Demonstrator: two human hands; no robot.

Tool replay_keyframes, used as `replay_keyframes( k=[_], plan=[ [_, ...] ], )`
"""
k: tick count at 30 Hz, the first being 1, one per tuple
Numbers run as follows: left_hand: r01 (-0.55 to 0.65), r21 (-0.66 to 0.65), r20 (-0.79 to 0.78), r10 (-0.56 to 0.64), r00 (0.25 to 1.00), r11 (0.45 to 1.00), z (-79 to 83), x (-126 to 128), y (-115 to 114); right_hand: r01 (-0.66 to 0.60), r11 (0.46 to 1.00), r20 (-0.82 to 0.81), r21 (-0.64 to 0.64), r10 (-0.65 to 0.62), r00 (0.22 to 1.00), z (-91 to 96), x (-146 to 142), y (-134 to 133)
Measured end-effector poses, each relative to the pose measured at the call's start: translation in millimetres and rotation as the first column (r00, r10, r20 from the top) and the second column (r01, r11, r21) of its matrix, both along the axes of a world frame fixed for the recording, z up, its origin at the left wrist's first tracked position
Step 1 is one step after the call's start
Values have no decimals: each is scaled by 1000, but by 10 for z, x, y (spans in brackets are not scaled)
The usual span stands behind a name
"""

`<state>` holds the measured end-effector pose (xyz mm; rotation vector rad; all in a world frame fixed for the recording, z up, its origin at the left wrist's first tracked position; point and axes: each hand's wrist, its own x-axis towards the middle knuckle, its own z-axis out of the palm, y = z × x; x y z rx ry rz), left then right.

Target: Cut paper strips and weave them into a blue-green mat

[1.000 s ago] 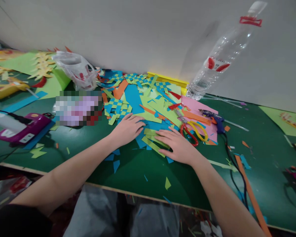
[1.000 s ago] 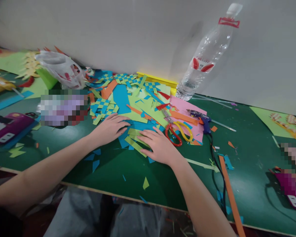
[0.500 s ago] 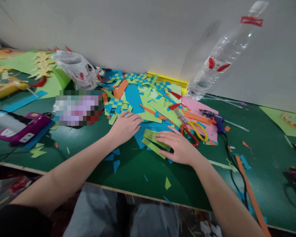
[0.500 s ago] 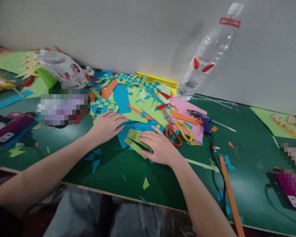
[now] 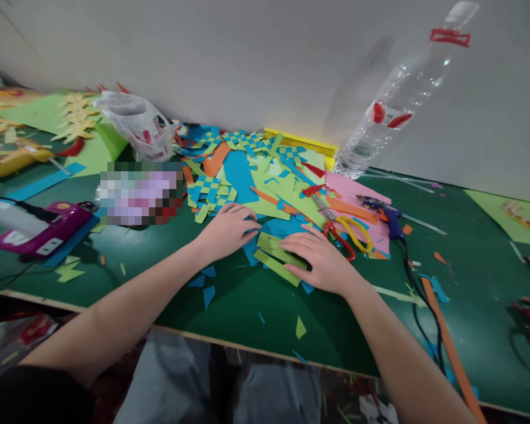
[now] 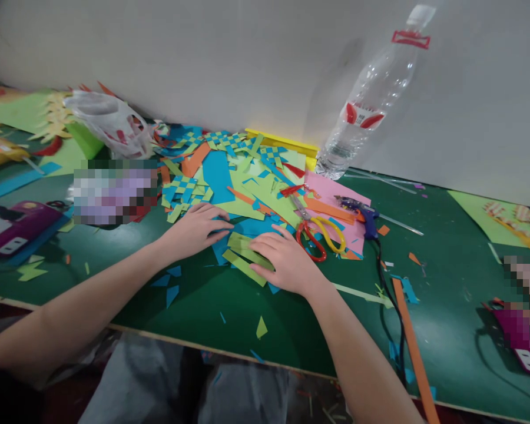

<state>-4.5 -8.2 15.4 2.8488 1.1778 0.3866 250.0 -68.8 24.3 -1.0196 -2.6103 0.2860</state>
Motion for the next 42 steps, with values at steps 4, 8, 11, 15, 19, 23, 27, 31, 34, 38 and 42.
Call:
replay_keyframes(
  k=[4, 8, 11, 15, 19, 23, 27, 31, 34, 38, 42],
  plan=[
    [51, -40, 11, -51, 999, 998, -10, 13, -8, 70, 994, 43, 79, -74, 996, -31, 6, 21],
    [35, -26, 11, -35, 999, 999, -21, 19, -20, 107, 991, 104, 77, -115, 988, -83, 27, 38],
    [-26, 0, 18, 26, 999, 1000, -20, 0, -22, 82, 996, 131, 34, -86, 988, -99, 35, 40],
    [-118, 7, 52, 118, 992, 993, -16, -50, 5, 27, 999, 93, -34, -24, 995, -85, 31, 25],
    [-125, -7, 34, 125, 992, 992, -7, -76, 30, 1, 999, 69, -48, 2, 998, -66, 27, 14],
    [-28, -81, 21, 30, 999, 996, 4, -67, 23, 10, 1000, 63, -13, -9, 998, -39, 27, 17],
    [-6, -129, -1, 6, 1000, 992, 11, -79, 20, 49, 998, 48, 39, -51, 998, -2, 32, 18],
    [-28, -168, 20, 32, 999, 985, 23, -98, 31, 20, 999, 34, 29, -21, 999, 9, 33, 12],
    [-47, -189, 38, 55, 998, 981, 32, -96, 32, -14, 1000, 32, 8, 14, 999, 9, 27, 5],
    [-43, -194, 64, 57, 996, 980, 28, -89, 27, -32, 999, 38, -6, 33, 999, 15, 16, -4],
    [-18, -209, 80, 35, 996, 978, 15, -94, 35, -31, 999, 19, 15, 31, 999, 13, 11, 2]
  ],
)
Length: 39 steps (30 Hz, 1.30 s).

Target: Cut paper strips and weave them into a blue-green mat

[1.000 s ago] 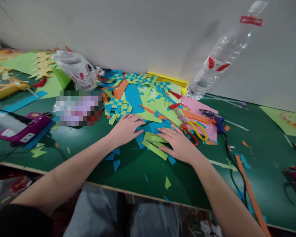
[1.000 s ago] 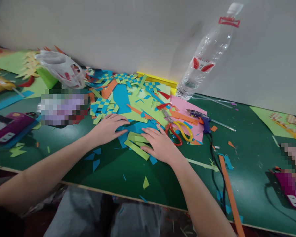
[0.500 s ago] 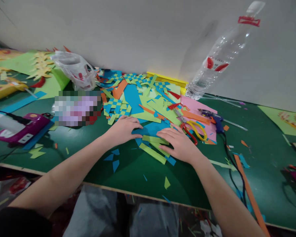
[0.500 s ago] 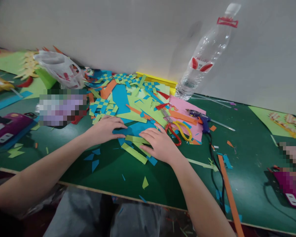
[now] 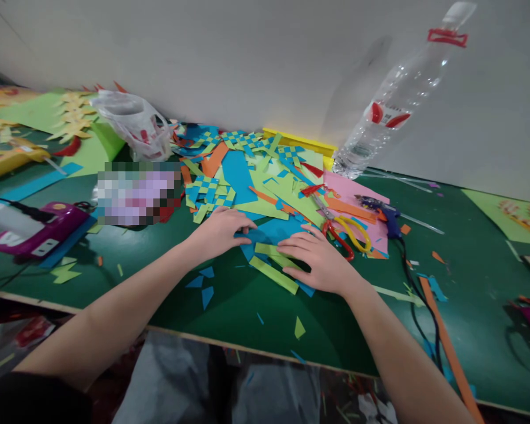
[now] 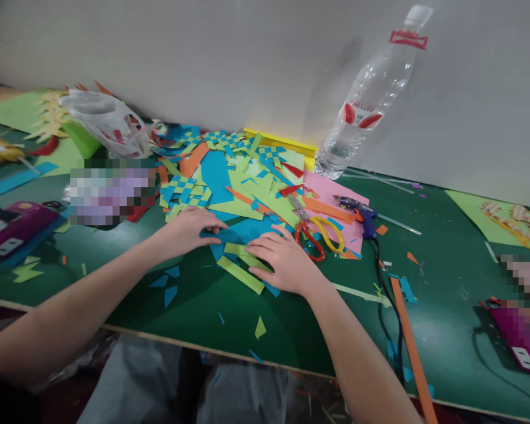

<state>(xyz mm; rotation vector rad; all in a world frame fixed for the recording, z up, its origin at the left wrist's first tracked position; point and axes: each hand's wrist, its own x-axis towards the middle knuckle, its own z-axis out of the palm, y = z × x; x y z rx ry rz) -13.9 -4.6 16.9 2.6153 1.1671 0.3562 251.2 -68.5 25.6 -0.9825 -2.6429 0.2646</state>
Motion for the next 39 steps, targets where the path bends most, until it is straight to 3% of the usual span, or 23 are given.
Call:
replay_keyframes(
  k=[9, 19, 25, 30, 34, 39],
  plan=[
    [67, -20, -85, -68, 994, 998, 61, 52, -42, 115, 982, 18, 147, -119, 993, -47, 21, 32],
    [67, 112, 9, -69, 998, 991, 37, 90, -78, 134, 981, 36, 138, -140, 989, -39, -2, 35],
    [31, 170, 6, -33, 999, 985, 33, 78, -80, 311, 928, -52, 203, -307, 950, -84, 31, 58],
    [-37, 151, 29, 33, 999, 988, 54, 92, -107, 430, 893, -180, 133, -405, 896, -120, 59, 81],
    [-42, 193, 73, 28, 997, 980, 46, 112, -128, 397, 915, -225, 68, -374, 900, -107, 42, 63],
    [26, 305, 150, -75, 986, 952, 18, 137, -134, 250, 966, -185, 60, -235, 954, -72, 1, 13]
  ],
)
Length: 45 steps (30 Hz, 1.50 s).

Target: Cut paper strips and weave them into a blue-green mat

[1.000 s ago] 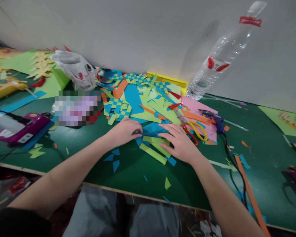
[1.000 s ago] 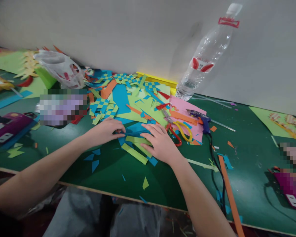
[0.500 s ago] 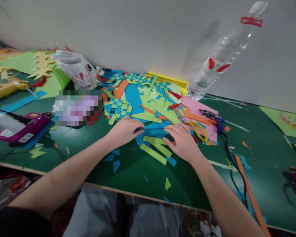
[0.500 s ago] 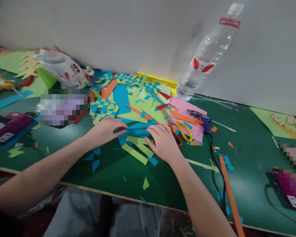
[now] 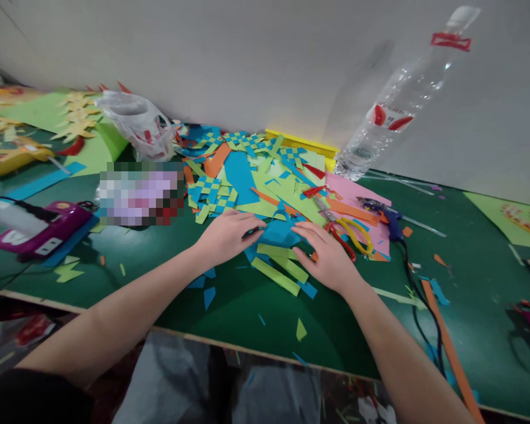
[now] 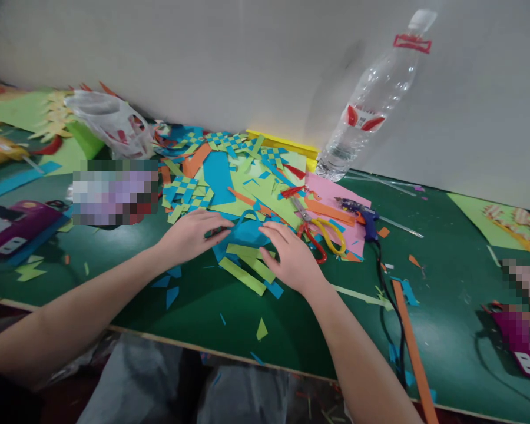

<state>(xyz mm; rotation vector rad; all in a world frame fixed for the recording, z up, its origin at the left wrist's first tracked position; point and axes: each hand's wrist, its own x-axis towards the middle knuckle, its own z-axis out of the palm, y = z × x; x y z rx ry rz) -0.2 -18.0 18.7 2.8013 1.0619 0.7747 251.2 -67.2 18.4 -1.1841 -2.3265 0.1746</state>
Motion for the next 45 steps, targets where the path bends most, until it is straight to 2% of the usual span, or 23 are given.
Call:
replay_keyframes(
  k=[4, 9, 17, 34, 37, 40, 45],
  plan=[
    [73, 60, 8, -74, 997, 996, -16, 24, -3, -129, 990, 96, -56, 134, 986, 12, -21, -20],
    [111, 54, 27, -113, 993, 992, -24, 47, -17, -193, 973, 181, -123, 213, 960, 33, -33, -33],
    [126, -36, 24, -125, 992, 991, 16, 56, -35, -201, 964, 196, -172, 233, 952, 44, -29, -52],
    [111, -28, -25, -112, 993, 993, -1, 31, -19, -208, 964, 170, -166, 236, 957, 11, -37, -54],
    [103, -9, 5, -103, 995, 995, -3, 36, -11, -219, 967, 167, -134, 240, 956, 14, -42, -49],
    [75, 5, 43, -75, 996, 997, -12, 34, -3, -197, 979, 154, -48, 202, 967, 13, -43, -39],
    [43, -35, 82, -40, 996, 998, -26, 25, 4, -54, 985, 64, 163, 44, 997, 13, -24, -20]
  ],
)
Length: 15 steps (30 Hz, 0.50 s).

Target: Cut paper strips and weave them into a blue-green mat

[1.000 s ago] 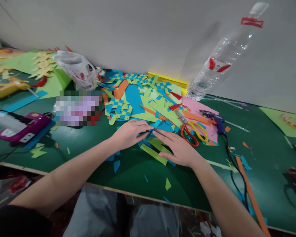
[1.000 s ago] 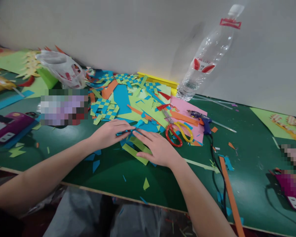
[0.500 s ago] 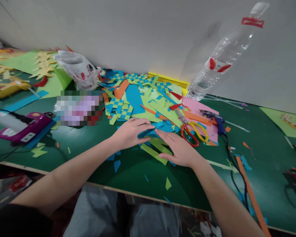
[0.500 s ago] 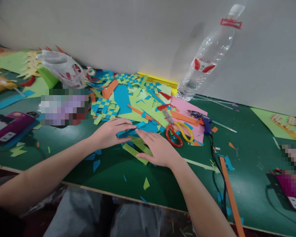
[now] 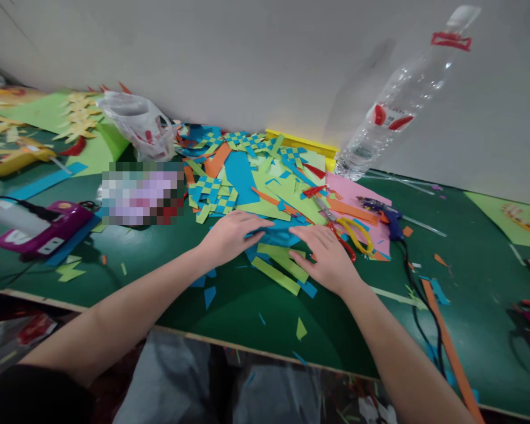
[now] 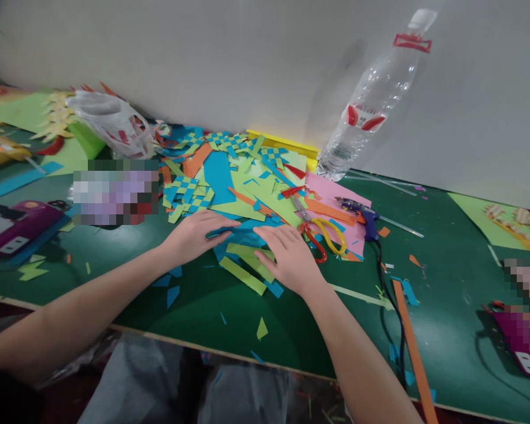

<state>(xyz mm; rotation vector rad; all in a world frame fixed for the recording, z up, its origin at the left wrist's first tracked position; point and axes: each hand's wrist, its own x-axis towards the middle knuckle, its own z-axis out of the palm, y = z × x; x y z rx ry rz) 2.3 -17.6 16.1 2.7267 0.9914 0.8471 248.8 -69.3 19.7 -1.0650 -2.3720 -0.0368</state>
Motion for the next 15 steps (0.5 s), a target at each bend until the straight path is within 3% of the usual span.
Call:
replay_keyframes(
  k=[4, 10, 15],
  plan=[
    [43, -22, 45, -42, 998, 999, 15, 3, -11, 83, 996, -57, 16, -82, 995, 20, 10, 2],
    [38, -57, 66, -34, 997, 998, 43, 13, -38, 27, 996, -43, -88, -31, 999, 31, -12, -7],
    [98, -148, 104, -83, 991, 984, 53, 21, -55, 23, 998, -46, -59, -26, 999, -21, -9, 23]
  ],
)
